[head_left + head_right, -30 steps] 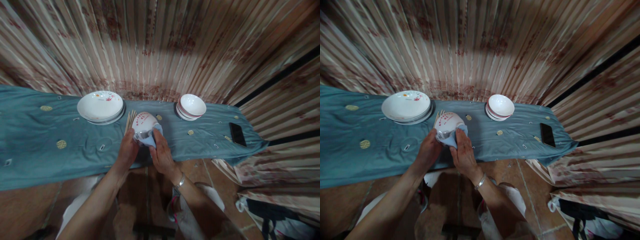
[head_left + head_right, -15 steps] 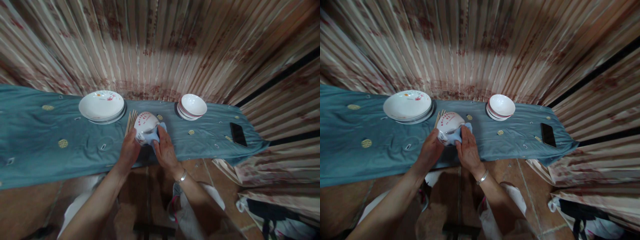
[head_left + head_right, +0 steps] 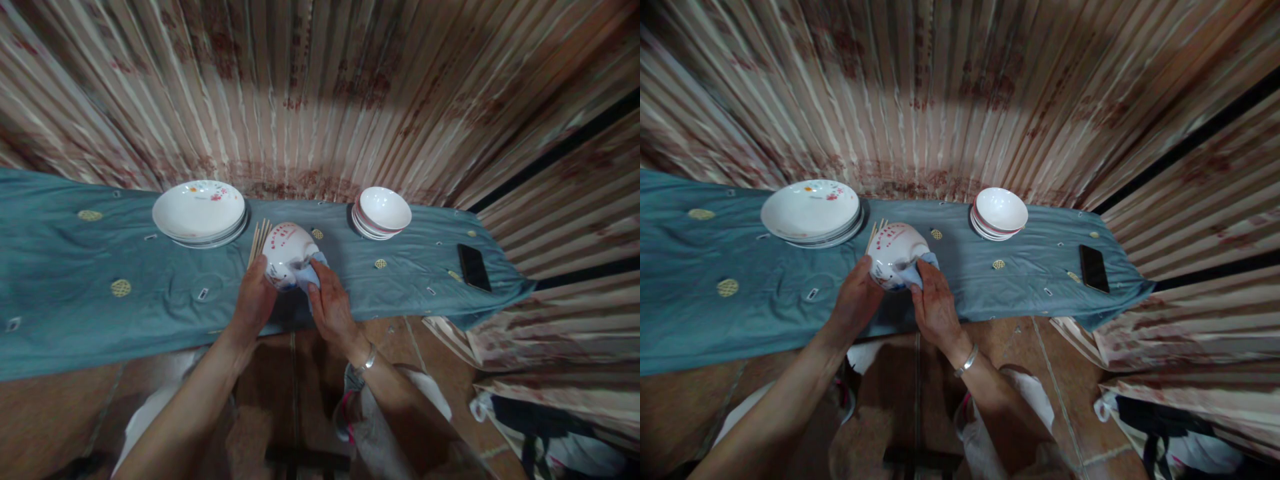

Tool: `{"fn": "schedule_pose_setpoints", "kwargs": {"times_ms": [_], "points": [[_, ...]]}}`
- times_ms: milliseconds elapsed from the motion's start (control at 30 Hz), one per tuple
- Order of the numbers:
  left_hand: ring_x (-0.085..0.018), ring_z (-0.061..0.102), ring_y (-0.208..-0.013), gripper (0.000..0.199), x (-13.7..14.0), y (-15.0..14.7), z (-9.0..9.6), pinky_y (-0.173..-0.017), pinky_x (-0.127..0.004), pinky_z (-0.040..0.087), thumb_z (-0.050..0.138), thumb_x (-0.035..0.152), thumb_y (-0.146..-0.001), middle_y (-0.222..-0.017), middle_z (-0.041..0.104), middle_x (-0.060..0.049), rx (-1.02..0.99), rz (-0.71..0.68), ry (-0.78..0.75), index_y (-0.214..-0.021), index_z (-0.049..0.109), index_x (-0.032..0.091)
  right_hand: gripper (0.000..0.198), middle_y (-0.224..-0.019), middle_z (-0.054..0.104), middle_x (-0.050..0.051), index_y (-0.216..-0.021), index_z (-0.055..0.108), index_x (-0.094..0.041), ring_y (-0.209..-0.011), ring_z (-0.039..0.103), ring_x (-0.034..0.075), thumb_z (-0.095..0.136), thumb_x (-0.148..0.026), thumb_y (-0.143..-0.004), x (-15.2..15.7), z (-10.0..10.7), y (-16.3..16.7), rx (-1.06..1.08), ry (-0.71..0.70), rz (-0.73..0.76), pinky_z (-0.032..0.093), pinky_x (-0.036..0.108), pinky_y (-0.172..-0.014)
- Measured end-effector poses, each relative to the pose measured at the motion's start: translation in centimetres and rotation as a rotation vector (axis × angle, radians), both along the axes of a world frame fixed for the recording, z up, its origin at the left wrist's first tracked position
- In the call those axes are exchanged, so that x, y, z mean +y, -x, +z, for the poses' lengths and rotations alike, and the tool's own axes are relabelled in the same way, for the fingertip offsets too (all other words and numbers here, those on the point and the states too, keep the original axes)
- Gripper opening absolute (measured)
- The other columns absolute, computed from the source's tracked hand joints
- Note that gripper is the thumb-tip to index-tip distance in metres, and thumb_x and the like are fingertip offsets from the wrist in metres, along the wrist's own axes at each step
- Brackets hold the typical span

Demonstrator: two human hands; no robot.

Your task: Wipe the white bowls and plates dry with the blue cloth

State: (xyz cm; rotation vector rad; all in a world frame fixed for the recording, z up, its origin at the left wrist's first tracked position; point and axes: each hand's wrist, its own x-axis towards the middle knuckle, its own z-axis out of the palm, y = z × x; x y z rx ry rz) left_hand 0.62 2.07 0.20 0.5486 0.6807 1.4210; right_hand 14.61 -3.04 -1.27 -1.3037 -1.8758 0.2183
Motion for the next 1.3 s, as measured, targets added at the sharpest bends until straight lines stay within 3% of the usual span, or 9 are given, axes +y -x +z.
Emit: {"fn": "schedule_pose_setpoints", "kwargs": {"times_ms": [200,467,600,767,867,1033,1300], "points": [[-0.029,0.06,-0.12,0.031,-0.2,-0.2,0.0,-0.101,-0.043,0.048,0.055,0.035,-0.089,-0.113,0.073,-0.012,0.03,-0.003,0.012,-0.109,0.068,0.015,0.046,-0.139,0.058,0.015,-0.148,0.038,-0.016,-0.133,0.054,0.023,0.032,-0.029,-0.104,-0.2,1.2,-0.3,0.051,-0.008,0.028,0.048,0.045,-0.11],[-0.029,0.06,-0.12,0.03,-0.1,-0.2,-0.4,-0.102,-0.044,0.047,0.06,0.035,-0.087,-0.113,0.072,-0.011,0.058,0.044,0.039,-0.111,0.066,0.018,0.046,-0.132,0.064,0.016,-0.141,0.048,-0.015,-0.125,0.06,0.023,0.027,-0.034,-0.105,1.3,3.3,-1.8,0.243,0.005,-0.155,0.05,0.043,-0.106],[-0.028,0.06,-0.12,0.027,0.0,-0.3,-0.7,-0.101,-0.042,0.047,0.062,0.034,-0.086,-0.113,0.072,-0.012,0.056,0.049,0.049,-0.106,0.066,0.018,0.045,-0.131,0.064,0.017,-0.14,0.049,-0.014,-0.125,0.06,0.025,0.029,-0.034,-0.104,2.6,3.1,-2.5,0.26,-0.034,-0.21,0.05,0.047,-0.105],[-0.028,0.06,-0.12,0.028,-0.2,-0.6,-0.6,-0.099,-0.04,0.048,0.065,0.037,-0.083,-0.11,0.073,-0.011,0.048,0.014,0.015,-0.101,0.067,0.017,0.043,-0.148,0.05,0.012,-0.142,0.05,-0.019,-0.141,0.043,0.021,0.034,-0.027,-0.102,2.7,2.1,-1.2,0.064,-0.083,-0.056,0.037,0.046,-0.119],[-0.027,0.063,-0.116,0.028,-0.2,-0.4,-0.6,-0.097,-0.038,0.05,0.065,0.036,-0.082,-0.107,0.074,-0.011,0.049,0.013,0.039,-0.101,0.068,0.016,0.046,-0.15,0.048,0.014,-0.146,0.045,-0.017,-0.145,0.037,0.021,0.036,-0.024,-0.102,1.9,1.6,0.5,-0.065,-0.1,0.044,0.035,0.046,-0.12],[-0.025,0.067,-0.109,0.031,-0.1,0.2,-0.8,-0.095,-0.034,0.051,0.067,0.035,-0.082,-0.103,0.075,-0.012,0.044,0.03,0.05,-0.103,0.069,0.012,0.05,-0.148,0.051,0.015,-0.151,0.037,-0.017,-0.147,0.034,0.024,0.038,-0.022,-0.101,0.8,0.9,2.2,-0.192,-0.098,0.079,0.032,0.052,-0.12],[-0.027,0.063,-0.117,0.035,0.0,-0.2,-0.9,-0.097,-0.037,0.049,0.068,0.035,-0.08,-0.109,0.074,-0.013,0.018,0.01,0.017,-0.107,0.067,0.012,0.047,-0.147,0.051,0.015,-0.149,0.04,-0.017,-0.146,0.036,0.022,0.036,-0.022,-0.102,1.8,0.9,0.3,-0.142,-0.11,0.053,0.035,0.048,-0.12]]}}
